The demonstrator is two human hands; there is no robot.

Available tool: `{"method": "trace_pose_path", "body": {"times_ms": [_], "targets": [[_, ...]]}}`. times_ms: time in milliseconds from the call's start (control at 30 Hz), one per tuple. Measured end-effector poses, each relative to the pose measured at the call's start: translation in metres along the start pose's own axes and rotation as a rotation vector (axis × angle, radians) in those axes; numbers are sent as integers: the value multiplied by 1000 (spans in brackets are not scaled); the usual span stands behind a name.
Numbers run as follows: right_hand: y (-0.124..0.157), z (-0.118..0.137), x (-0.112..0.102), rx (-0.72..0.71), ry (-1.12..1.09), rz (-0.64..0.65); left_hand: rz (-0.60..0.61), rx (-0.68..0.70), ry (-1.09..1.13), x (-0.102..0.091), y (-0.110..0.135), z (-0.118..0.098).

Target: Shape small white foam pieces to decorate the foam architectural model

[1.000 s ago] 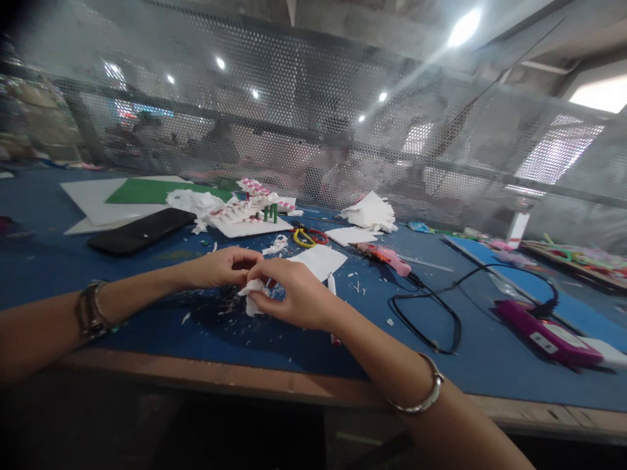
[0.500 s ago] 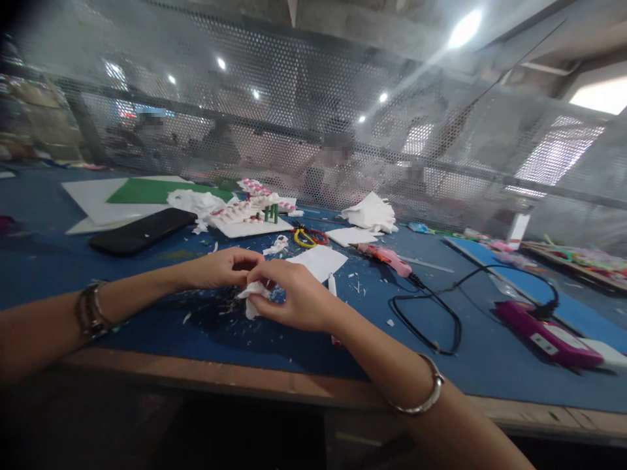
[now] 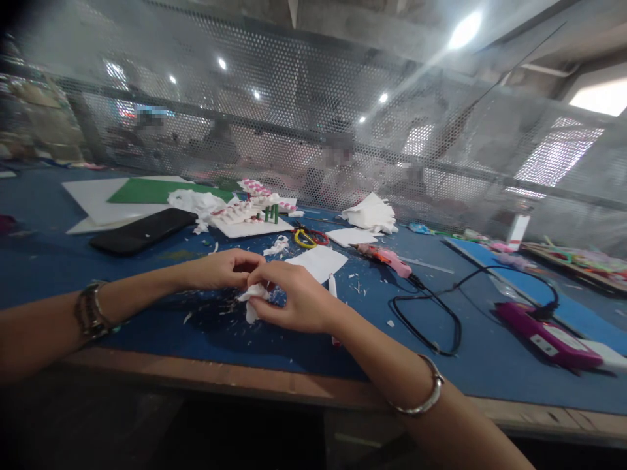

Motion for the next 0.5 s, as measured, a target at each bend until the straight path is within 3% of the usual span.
{"method": "trace_pose_path", "body": {"times_ms": [500], "targets": [[-1, -1, 3, 22, 11, 25, 9, 35, -77, 0, 1, -5]]}}
Point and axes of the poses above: each hand's wrist, its own y-axis away from the middle knuckle, its own x-axis out of the palm, z = x × y, the point moved 10 cm from there along -y, towards the middle knuckle, and after that the axes turned 3 degrees about -x, right-handed, at the moved point
